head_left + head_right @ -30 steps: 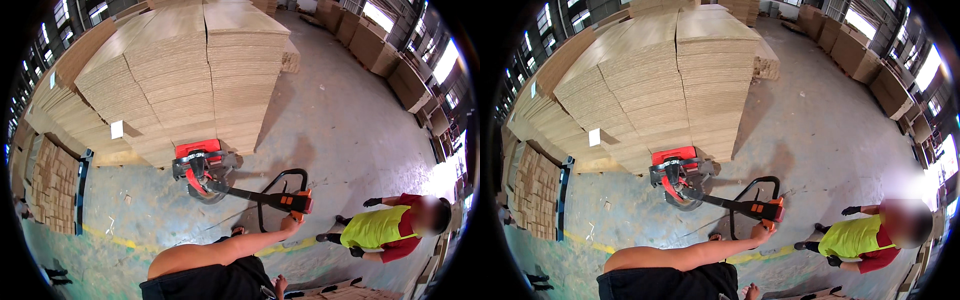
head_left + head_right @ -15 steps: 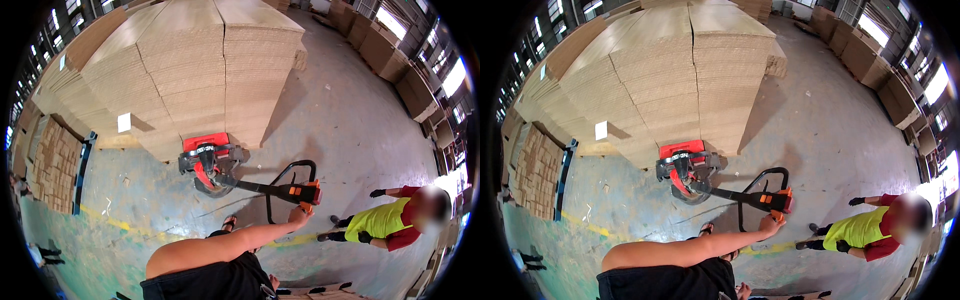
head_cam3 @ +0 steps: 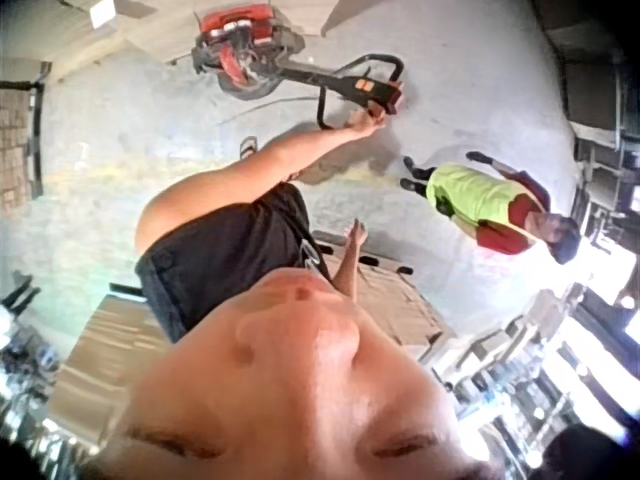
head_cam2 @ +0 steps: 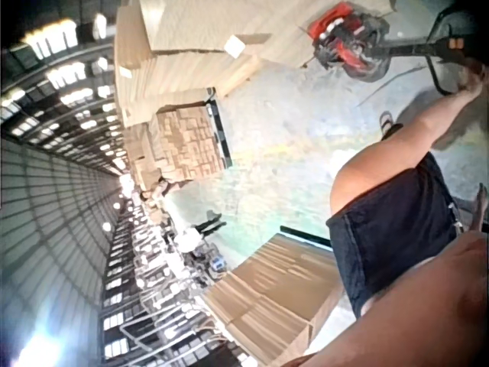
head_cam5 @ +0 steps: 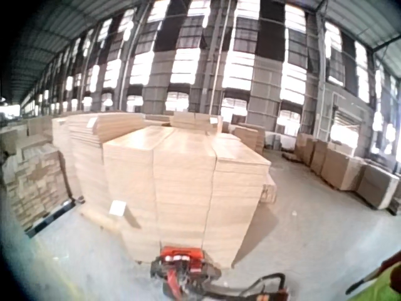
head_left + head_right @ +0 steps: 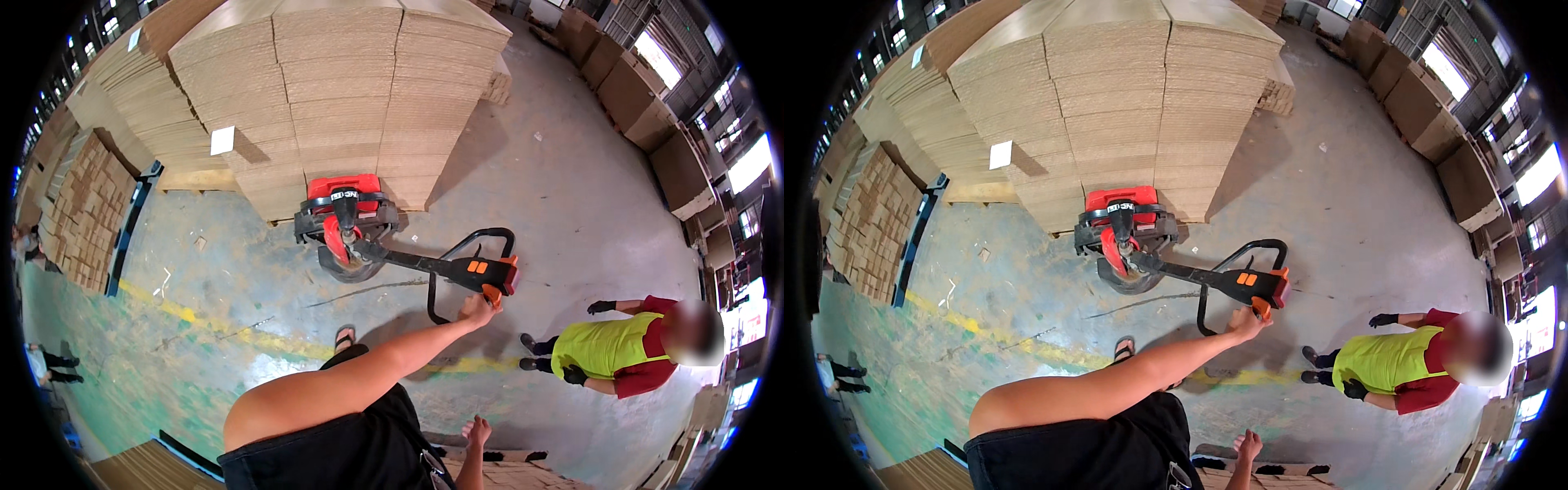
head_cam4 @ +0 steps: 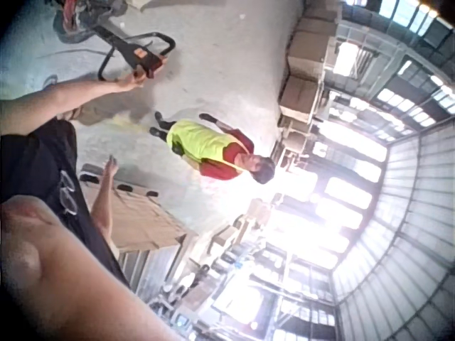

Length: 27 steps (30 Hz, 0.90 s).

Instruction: The person walks through a warehouse, approaches a hand pallet jack, and pulls the handle to move a stack of wooden boards.

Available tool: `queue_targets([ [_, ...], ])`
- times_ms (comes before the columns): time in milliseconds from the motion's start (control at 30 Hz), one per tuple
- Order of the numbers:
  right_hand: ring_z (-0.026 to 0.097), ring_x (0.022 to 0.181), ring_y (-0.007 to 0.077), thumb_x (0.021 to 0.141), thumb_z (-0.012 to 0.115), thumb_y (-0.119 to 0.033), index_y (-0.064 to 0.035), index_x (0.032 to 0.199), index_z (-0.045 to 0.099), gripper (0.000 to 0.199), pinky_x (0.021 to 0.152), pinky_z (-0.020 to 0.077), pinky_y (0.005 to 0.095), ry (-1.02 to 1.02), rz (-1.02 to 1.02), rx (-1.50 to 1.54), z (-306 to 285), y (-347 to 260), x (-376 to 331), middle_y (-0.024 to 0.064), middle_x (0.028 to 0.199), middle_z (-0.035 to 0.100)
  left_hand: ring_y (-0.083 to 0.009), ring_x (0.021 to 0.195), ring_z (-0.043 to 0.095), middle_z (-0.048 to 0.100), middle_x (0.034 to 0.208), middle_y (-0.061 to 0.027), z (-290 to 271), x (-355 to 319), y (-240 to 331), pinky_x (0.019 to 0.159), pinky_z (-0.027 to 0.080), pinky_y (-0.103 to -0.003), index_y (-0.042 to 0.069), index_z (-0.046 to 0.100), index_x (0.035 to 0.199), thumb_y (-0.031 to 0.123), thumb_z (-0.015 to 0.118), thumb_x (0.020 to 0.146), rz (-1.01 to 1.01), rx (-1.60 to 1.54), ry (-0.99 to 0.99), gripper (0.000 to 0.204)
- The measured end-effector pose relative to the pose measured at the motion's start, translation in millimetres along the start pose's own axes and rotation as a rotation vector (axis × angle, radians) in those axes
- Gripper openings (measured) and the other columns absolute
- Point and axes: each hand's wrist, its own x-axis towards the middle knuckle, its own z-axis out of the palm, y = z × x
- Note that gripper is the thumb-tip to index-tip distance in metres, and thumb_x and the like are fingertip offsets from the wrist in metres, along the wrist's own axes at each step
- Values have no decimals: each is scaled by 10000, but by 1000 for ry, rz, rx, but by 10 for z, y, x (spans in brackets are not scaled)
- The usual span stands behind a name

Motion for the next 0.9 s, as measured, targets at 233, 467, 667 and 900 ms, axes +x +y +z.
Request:
queue_targets([
  [233, 580, 485, 200, 905, 620, -236, -37, 986, 597, 216, 407, 443, 309, 2, -74, 60, 549, -5, -976, 106, 744, 630, -383, 829, 674, 691, 854, -215, -581, -479, -55, 706, 539, -471, -24, 653, 914, 516, 759, 743, -44, 75, -220, 576],
  [467, 634, 576, 192, 915, 600, -231, -40, 1020, 595, 218, 458, 479, 295, 65, -143, -52, 977, 432, -2018, 91, 786, 651, -376, 932, 660, 675, 948, -224, -1473, -1065, -495, 784, 531, -462, -25, 625, 1005, 501, 760, 753, 61, 58, -404, 599],
  [667, 593, 582, 164, 918, 580, -113, -52, 996, 572, 99, 465, 469, 275, 150, -303, 107, 1076, 197, -2906, 66, 767, 607, -367, 1001, 649, 666, 1049, -212, -2369, -1915, -821, 834, 525, -450, -12, 593, 1077, 450, 803, 715, 82, 90, -562, 624],
  [900, 609, 839, 223, 742, 724, -30, -31, 1224, 524, 522, 719, 507, 313, 298, -851, -530, 1550, -759, -3632, 131, 1040, 604, -367, 1001, 647, 665, 1047, -212, -3449, -2463, -1131, 811, 524, -457, -22, 622, 985, 443, 846, 662, 128, 120, -605, 610],
])
